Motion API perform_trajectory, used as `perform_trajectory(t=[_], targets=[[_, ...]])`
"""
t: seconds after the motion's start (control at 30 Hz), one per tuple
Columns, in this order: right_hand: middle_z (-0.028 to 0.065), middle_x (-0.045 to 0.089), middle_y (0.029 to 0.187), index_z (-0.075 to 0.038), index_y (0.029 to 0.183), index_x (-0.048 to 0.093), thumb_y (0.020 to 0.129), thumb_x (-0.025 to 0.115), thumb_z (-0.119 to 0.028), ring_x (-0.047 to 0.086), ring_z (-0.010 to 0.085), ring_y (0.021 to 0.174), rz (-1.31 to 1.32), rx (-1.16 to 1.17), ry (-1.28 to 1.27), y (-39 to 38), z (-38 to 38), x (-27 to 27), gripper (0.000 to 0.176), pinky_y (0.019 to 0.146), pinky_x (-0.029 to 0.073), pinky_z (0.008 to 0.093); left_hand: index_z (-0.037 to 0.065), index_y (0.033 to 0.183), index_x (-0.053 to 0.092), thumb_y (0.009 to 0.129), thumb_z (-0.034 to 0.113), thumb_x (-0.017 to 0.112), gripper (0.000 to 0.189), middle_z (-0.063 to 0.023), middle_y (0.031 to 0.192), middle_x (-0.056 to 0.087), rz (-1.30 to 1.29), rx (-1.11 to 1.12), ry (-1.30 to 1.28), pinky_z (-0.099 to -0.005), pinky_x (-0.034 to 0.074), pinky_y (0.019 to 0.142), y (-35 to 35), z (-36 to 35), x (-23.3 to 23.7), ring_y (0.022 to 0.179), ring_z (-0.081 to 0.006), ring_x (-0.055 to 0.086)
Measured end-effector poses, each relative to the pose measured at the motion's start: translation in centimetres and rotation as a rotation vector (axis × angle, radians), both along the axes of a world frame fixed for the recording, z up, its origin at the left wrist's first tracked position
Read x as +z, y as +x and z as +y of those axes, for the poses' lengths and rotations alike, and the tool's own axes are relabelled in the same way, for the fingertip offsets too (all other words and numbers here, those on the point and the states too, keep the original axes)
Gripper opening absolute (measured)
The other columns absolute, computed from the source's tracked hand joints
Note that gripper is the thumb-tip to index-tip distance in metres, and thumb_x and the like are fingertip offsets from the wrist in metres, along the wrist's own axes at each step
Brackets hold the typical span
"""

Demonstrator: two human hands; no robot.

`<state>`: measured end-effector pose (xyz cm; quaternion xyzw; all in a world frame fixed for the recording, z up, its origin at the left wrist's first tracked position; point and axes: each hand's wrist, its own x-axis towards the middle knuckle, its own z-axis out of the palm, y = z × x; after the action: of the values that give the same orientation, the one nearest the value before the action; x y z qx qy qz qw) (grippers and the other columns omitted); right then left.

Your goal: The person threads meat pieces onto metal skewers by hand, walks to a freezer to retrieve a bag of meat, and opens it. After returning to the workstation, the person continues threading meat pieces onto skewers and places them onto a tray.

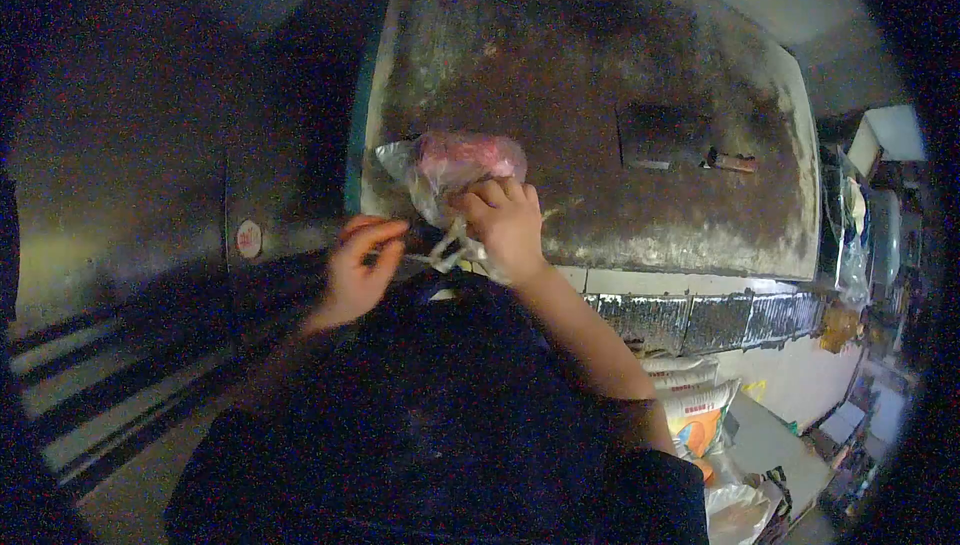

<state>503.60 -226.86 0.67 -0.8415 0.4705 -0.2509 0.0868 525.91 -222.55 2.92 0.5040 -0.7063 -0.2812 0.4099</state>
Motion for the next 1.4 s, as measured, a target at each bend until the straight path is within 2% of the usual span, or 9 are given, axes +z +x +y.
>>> perform_trajectory(t=[0.3,0.47,0.63,0.83,0.97,1.1,1.13,1.23,1.4], targets=[[0.0101,0.064,0.079,-0.009,0.093,0.064,0.07,0.072,-0.019,0.061,0.0318,0.074,-0.448,-0.117,0.211,-1.1,-1.3,2.2,0.027,0.068,0.049,0.0412,0.008,0.088,0.068,0.076,0.007,0.072,0.013,-0.0078,0.085,0.061,-0.044,-0.394,-0.035,-0.0323,0.05,0.065,-4.6,-8.2,2.6,0.078,-0.0252,0.062],[0.0124,0.062,0.078,-0.005,0.09,0.063,0.076,0.07,-0.014,0.059,0.0333,0.07,-0.559,-0.198,0.197,-2.9,-0.6,4.5,0.017,0.064,0.048,0.0388,0.005,0.083,0.059,0.077,0.006,0.071,0.013,-0.0053,0.086,0.055,0.296,-0.425,0.192,-0.0287,0.043,0.07,-6.6,-8.9,4.2,0.08,-0.0183,0.053],[0.0062,0.056,0.072,-0.002,0.088,0.059,0.081,0.064,-0.007,0.053,0.0135,0.065,-0.777,-0.382,0.289,-5.2,-1.1,5.2,0.01,0.06,0.043,0.027,0.006,0.077,0.05,0.072,-0.001,0.066,0.017,-0.0087,0.092,0.05,0.394,-0.578,0.233,-0.0291,0.037,0.079,-7.9,-9.0,7.3,0.088,-0.0181,0.046],[0.0014,0.056,0.078,-0.001,0.091,0.057,0.087,0.058,-0.003,0.053,0.0083,0.076,-1.194,-0.257,0.516,-6.7,-1.1,5.1,0.004,0.068,0.044,0.0234,0.007,0.074,0.045,0.07,-0.003,0.063,0.021,-0.0089,0.095,0.048,0.296,-0.259,0.101,-0.0285,0.038,0.079,-9.1,-9.3,6.6,0.088,-0.0169,0.046],[0.0011,0.06,0.088,-0.007,0.09,0.057,0.091,0.057,-0.006,0.054,0.0083,0.089,-1.327,-0.197,0.759,-8.2,-1.6,6.8,0.001,0.08,0.042,0.0255,0.006,0.079,0.048,0.079,-0.005,0.062,0.018,-0.0029,0.099,0.045,0.627,-0.15,0.217,-0.0191,0.035,0.06,-9.8,-10.1,5.2,0.074,-0.0042,0.04],[0.0062,0.065,0.094,-0.009,0.096,0.058,0.09,0.061,-0.014,0.06,0.0163,0.086,-1.952,-0.029,0.893,-10.7,-2.7,7.0,0.009,0.076,0.049,0.0339,0.004,0.094,0.056,0.083,0.002,0.068,0.016,-0.0037,0.104,0.05,0.846,0.072,0.496,-0.0192,0.039,0.071,-10.7,-8.9,5.2,0.079,-0.0052,0.044],[0.0083,0.068,0.093,-0.007,0.101,0.057,0.088,0.063,-0.017,0.064,0.0224,0.08,-1.509,-0.208,0.808,-10.8,-2.5,5.8,0.017,0.073,0.051,0.0386,0.004,0.098,0.057,0.083,0.005,0.07,0.02,-0.0032,0.102,0.052,0.815,0.05,0.476,-0.02,0.04,0.073,-10.9,-8.6,5.3,0.08,-0.006,0.045],[0.0087,0.068,0.086,-0.004,0.1,0.059,0.087,0.063,-0.015,0.064,0.0212,0.073,-0.491,-0.059,0.451,-10.5,-1.6,5.2,0.017,0.068,0.052,0.0363,0.006,0.107,0.059,0.081,0.013,0.075,0.032,-0.0025,0.098,0.056,0.62,-0.035,0.371,-0.0235,0.042,0.077,-12.0,-8.0,4.4,0.082,-0.0098,0.049],[0.0044,0.061,0.076,0.0,0.093,0.061,0.089,0.061,-0.01,0.056,0.0084,0.068,-0.882,-0.232,0.58,-10.7,-1.8,3.4,0.011,0.061,0.046,0.0259,0.005,0.096,0.063,0.074,0.012,0.075,0.026,-0.0116,0.096,0.061,-0.026,-0.188,0.05,-0.035,0.045,0.084,-12.7,-8.6,1.8,0.092,-0.0251,0.059]])
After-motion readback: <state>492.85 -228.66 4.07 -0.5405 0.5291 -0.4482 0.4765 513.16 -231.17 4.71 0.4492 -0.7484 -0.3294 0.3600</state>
